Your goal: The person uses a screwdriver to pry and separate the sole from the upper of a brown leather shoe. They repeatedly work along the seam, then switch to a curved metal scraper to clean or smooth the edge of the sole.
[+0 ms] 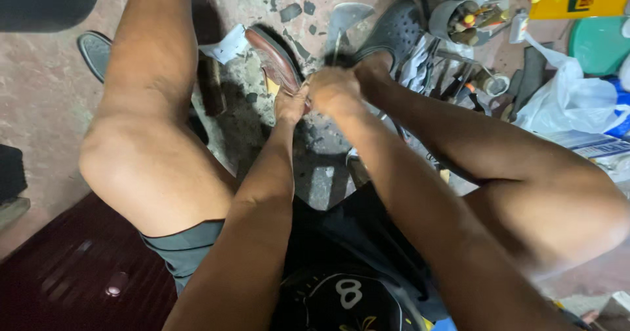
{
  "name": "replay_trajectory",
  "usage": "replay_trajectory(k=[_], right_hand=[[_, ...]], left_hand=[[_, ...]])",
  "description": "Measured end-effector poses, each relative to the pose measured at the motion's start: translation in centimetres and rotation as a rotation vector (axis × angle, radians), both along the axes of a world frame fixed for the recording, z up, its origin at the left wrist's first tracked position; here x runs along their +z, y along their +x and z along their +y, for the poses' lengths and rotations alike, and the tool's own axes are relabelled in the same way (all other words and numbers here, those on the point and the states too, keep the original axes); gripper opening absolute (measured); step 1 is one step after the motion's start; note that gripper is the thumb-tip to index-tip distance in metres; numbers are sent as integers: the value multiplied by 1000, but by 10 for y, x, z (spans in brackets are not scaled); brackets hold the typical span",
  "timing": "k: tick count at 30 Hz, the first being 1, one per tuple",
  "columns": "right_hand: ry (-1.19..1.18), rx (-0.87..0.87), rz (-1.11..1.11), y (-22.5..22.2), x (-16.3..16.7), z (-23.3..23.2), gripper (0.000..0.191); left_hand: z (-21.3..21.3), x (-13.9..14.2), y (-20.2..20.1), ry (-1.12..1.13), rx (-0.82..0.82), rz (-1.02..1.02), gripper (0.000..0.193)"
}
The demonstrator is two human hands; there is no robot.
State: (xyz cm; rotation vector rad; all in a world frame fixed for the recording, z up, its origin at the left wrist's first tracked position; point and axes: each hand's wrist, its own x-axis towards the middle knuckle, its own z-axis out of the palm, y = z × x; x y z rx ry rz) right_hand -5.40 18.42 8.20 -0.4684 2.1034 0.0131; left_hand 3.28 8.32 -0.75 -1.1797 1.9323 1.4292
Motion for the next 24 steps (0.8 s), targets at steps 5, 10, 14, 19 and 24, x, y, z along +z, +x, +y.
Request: replay_trajectory(k=[5,10,14,19,24], right_hand=[[-155,120,-37,-39,-14,39,25],[-344,6,-134,-36,-23,83,24],[-369,-162,-23,21,-26,103,26],[-26,-435,-81,114,9,68,59],[-14,-518,11,135,34,49,44]], left_hand=[[-1,-12,4,202,113,104,68],[-4,-15,7,1,62,182,57],[1,-11,4,36,28,70,54],[6,-9,0,-63,43,45,63],[4,-7,-1,-139,-56,-221,75]])
